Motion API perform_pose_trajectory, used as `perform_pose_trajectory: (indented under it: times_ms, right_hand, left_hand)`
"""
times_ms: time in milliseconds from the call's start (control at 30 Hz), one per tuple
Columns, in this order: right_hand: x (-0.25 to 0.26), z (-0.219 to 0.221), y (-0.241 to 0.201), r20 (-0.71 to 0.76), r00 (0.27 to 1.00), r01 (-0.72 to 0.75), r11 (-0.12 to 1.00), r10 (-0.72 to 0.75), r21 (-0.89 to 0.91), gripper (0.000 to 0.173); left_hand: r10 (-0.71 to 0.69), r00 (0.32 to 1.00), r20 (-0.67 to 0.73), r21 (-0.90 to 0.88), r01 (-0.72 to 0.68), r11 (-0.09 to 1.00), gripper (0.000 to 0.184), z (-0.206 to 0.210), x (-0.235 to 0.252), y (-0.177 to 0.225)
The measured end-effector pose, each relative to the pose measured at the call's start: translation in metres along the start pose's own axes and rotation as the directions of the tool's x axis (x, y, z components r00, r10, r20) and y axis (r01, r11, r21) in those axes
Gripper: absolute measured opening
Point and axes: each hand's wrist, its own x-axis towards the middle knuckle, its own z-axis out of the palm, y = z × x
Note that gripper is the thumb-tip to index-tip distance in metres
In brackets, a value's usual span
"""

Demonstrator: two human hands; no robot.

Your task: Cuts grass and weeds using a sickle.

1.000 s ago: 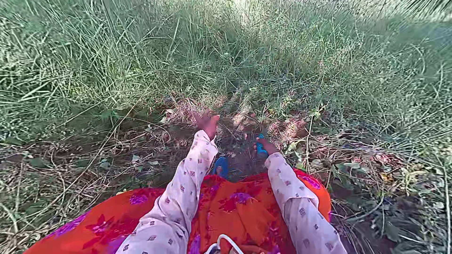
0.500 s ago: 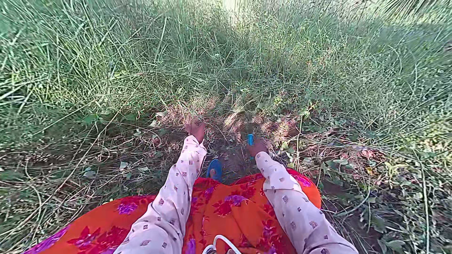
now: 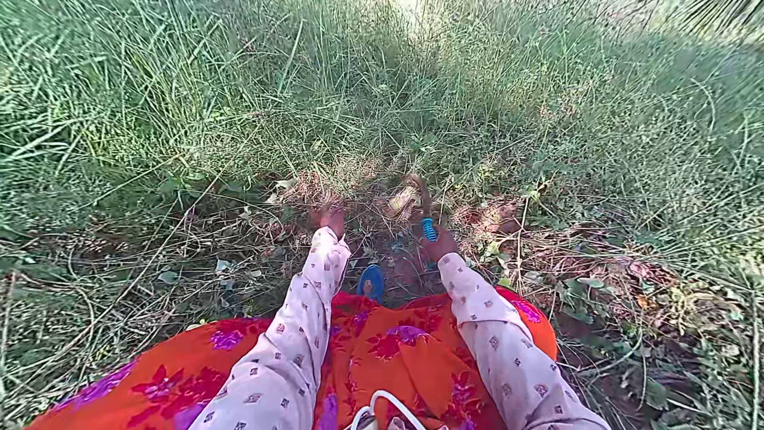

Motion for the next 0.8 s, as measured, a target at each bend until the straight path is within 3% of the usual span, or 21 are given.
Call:
perform_pose_trajectory:
  times_ms: [100, 167, 267, 333, 400, 500, 567, 700, 800]
  right_hand:
    - [0.018, -0.005, 0.017, -0.075, 0.991, -0.102, 0.988, 0.111, 0.113, 0.065]
    - [0.028, 0.000, 0.027, -0.075, 0.983, -0.158, 0.984, 0.165, 0.086, 0.061]
    - [0.024, 0.021, 0.021, -0.019, 0.978, -0.208, 0.955, 0.208, -0.213, 0.060]
    - [0.010, 0.044, 0.010, 0.055, 0.989, -0.100, 0.885, 0.140, -0.455, 0.062]
    - [-0.001, 0.067, -0.003, 0.180, 0.983, 0.072, 0.847, 0.028, -0.527, 0.066]
    - [-0.015, 0.090, -0.020, 0.377, 0.916, 0.278, 0.894, -0.138, -0.350, 0.068]
    - [-0.028, 0.088, -0.038, 0.444, 0.874, 0.338, 0.905, -0.200, -0.258, 0.067]
    - [-0.020, 0.068, -0.043, 0.288, 0.927, 0.313, 0.920, -0.241, -0.235, 0.067]
    - [0.000, 0.036, -0.032, 0.123, 0.989, 0.112, 0.956, -0.081, -0.271, 0.067]
  left_hand:
    - [-0.096, 0.994, 0.046, 0.191, 0.086, 0.978, 0.063, 0.014, 0.008, -0.029]
    - [-0.134, 0.987, 0.084, 0.344, 0.098, 0.934, 0.067, 0.021, 0.014, -0.050]
    - [-0.165, 0.980, 0.112, 0.427, 0.102, 0.898, 0.070, 0.024, 0.016, -0.060]
    - [-0.164, 0.981, 0.098, 0.417, 0.109, 0.902, 0.070, 0.026, 0.018, -0.065]
    - [-0.174, 0.980, 0.098, 0.459, 0.111, 0.881, 0.072, 0.028, 0.017, -0.070]
    - [-0.227, 0.967, 0.114, 0.625, 0.108, 0.773, 0.079, 0.038, 0.014, -0.093]
    - [-0.243, 0.958, 0.150, 0.709, 0.067, 0.702, 0.081, 0.043, 0.008, -0.107]
    - [-0.152, 0.964, 0.218, 0.769, -0.074, 0.636, 0.087, 0.054, -0.002, -0.135]
    - [-0.120, 0.948, 0.294, 0.791, -0.171, 0.588, 0.084, 0.063, -0.006, -0.136]
